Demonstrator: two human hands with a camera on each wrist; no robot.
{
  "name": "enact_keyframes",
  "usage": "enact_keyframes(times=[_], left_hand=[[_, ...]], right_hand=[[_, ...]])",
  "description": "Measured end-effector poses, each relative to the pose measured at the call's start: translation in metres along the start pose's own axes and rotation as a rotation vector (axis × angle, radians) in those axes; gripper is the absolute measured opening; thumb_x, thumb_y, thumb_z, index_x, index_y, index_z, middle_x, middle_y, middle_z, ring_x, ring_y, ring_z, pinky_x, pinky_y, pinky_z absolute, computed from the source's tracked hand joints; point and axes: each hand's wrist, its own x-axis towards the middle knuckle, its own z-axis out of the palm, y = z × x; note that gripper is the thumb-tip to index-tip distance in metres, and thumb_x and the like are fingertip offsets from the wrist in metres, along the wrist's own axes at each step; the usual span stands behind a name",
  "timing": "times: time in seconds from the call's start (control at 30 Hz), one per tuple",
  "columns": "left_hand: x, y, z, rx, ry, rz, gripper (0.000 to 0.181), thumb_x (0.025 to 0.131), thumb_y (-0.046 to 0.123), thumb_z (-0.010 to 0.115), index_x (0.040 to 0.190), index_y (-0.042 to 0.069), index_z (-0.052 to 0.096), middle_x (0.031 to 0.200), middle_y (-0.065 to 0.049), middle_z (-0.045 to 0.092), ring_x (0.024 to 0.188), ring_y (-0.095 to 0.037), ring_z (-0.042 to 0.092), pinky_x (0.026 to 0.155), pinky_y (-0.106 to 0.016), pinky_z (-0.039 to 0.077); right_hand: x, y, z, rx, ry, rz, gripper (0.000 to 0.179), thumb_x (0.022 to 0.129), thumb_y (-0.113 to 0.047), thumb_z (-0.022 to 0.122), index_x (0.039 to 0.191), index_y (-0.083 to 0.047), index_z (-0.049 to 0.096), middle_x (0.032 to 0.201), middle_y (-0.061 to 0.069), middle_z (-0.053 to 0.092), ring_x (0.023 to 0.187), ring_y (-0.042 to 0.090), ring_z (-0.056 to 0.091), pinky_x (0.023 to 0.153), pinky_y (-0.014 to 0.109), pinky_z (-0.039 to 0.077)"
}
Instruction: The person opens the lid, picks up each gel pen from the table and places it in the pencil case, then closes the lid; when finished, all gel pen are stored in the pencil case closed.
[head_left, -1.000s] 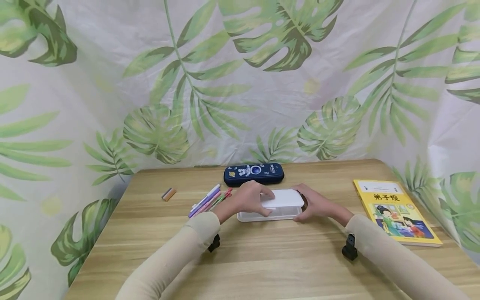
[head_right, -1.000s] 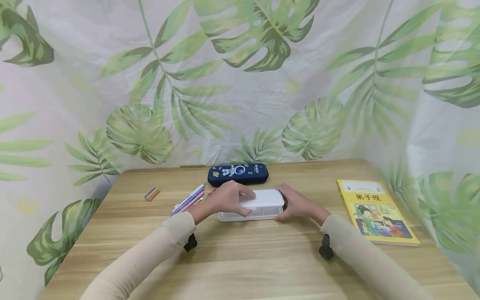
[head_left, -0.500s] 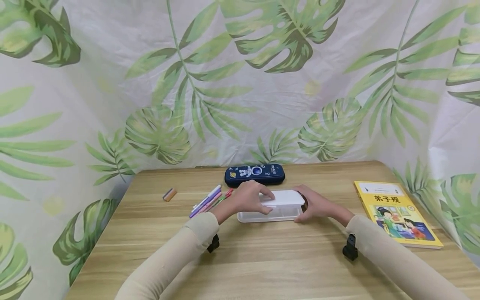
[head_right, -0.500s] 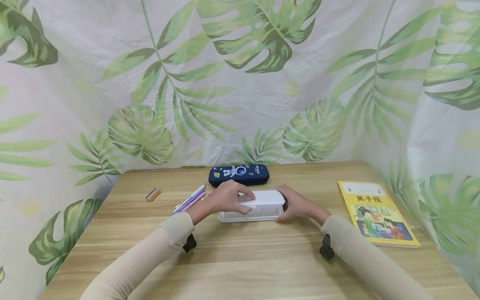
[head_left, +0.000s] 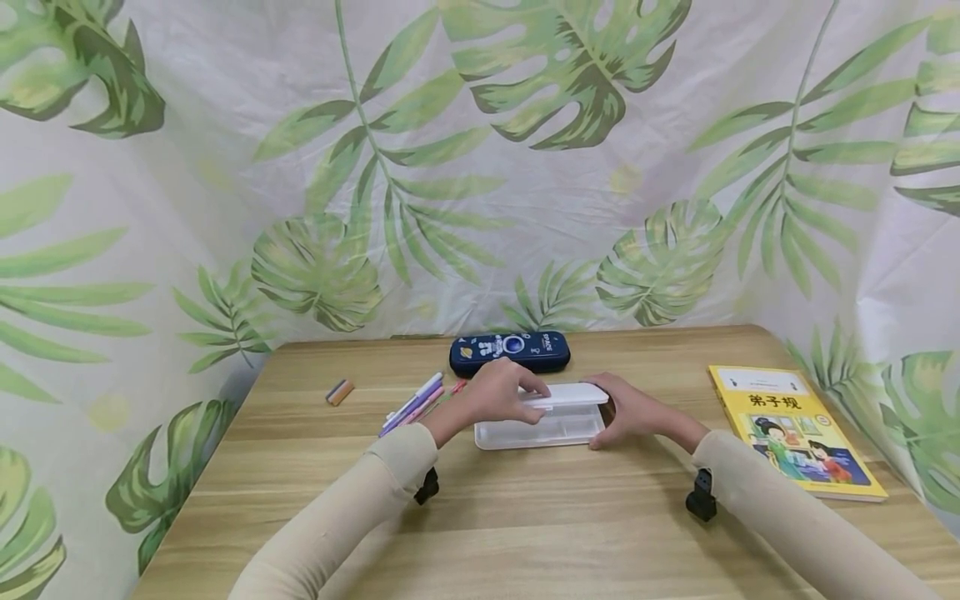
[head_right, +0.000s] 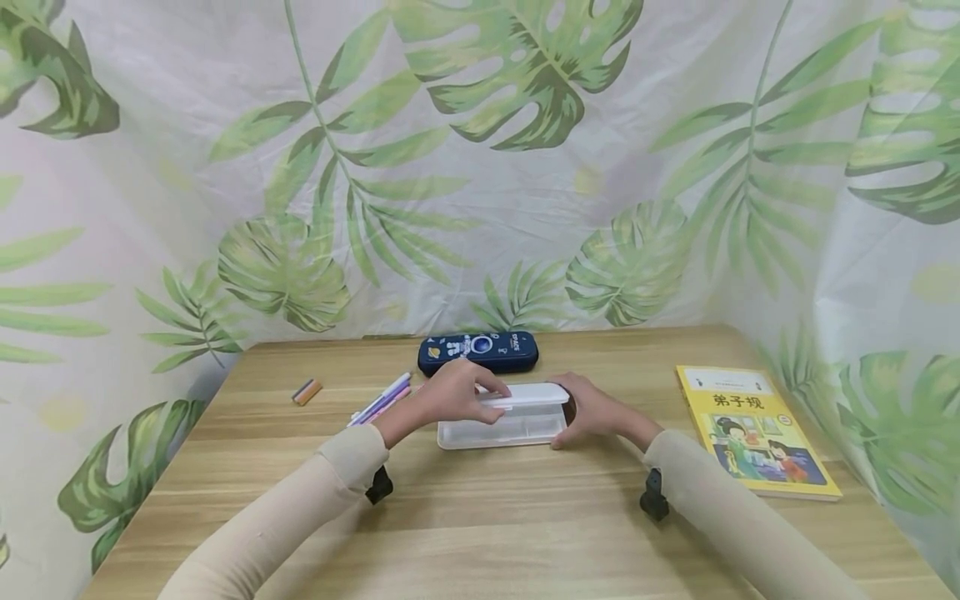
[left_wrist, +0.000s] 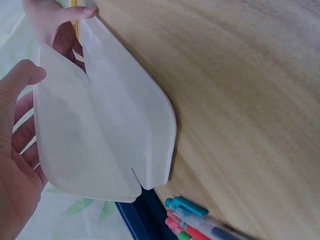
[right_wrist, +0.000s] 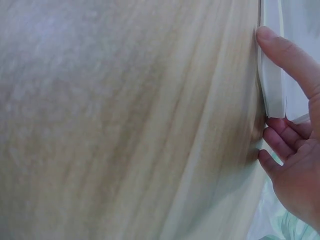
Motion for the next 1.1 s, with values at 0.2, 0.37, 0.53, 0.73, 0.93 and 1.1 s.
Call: enact_keyframes(times=[0.2, 0.37, 0.53, 0.73, 0.93, 1.1], left_hand=[[0.004, -0.002, -0.007, -0.043, -0.006, 0.012, 0.020, 0.083, 0.029, 0.082, 0.101, 0.021, 0.082, 0.094, 0.009, 0.079, 0.093, -0.009, 0.073, 0.078, -0.022, 0.054], [0.009, -0.002, -0.013, -0.098, -0.040, 0.001, 0.020, 0.084, 0.025, 0.081, 0.103, 0.018, 0.081, 0.096, 0.007, 0.079, 0.091, -0.010, 0.073, 0.078, -0.023, 0.055], [0.013, -0.001, -0.019, -0.190, -0.072, -0.026, 0.019, 0.086, 0.020, 0.080, 0.104, 0.015, 0.081, 0.099, 0.004, 0.079, 0.092, -0.011, 0.072, 0.078, -0.023, 0.055], [0.019, -0.008, -0.021, -0.250, -0.078, -0.028, 0.016, 0.089, 0.018, 0.078, 0.104, 0.016, 0.080, 0.099, 0.003, 0.079, 0.091, -0.015, 0.073, 0.077, -0.021, 0.056], [0.023, -0.017, -0.020, -0.319, -0.067, -0.043, 0.017, 0.089, 0.019, 0.077, 0.105, 0.015, 0.080, 0.098, 0.000, 0.079, 0.090, -0.020, 0.073, 0.075, -0.023, 0.056], [0.027, -0.022, -0.022, -0.359, -0.037, -0.050, 0.015, 0.089, 0.017, 0.078, 0.103, 0.014, 0.081, 0.096, -0.001, 0.078, 0.086, -0.015, 0.072, 0.075, -0.023, 0.057]], right_hand=[[-0.003, 0.001, 0.001, 0.016, 0.013, 0.034, 0.097, 0.064, -0.031, 0.097, 0.142, -0.002, 0.047, 0.131, 0.013, 0.055, 0.120, 0.028, 0.052, 0.108, 0.052, 0.039], [-0.006, 0.002, 0.004, 0.035, 0.029, 0.003, 0.096, 0.064, -0.030, 0.098, 0.141, -0.001, 0.048, 0.131, 0.016, 0.055, 0.120, 0.030, 0.052, 0.108, 0.053, 0.039], [-0.007, 0.004, 0.005, 0.060, 0.037, -0.027, 0.092, 0.063, -0.027, 0.098, 0.138, -0.002, 0.050, 0.130, 0.016, 0.057, 0.119, 0.029, 0.054, 0.107, 0.047, 0.041], [-0.006, 0.009, 0.006, 0.119, 0.050, -0.104, 0.090, 0.063, -0.022, 0.098, 0.135, 0.004, 0.051, 0.129, 0.019, 0.061, 0.117, 0.031, 0.060, 0.103, 0.039, 0.047], [-0.005, 0.013, 0.008, 0.070, 0.088, -0.082, 0.094, 0.062, -0.029, 0.099, 0.137, 0.001, 0.051, 0.131, 0.015, 0.061, 0.121, 0.029, 0.057, 0.107, 0.042, 0.044], [-0.006, 0.014, 0.008, -0.016, 0.120, -0.033, 0.088, 0.062, -0.034, 0.098, 0.131, 0.001, 0.056, 0.128, 0.016, 0.057, 0.120, 0.030, 0.052, 0.106, 0.048, 0.042]])
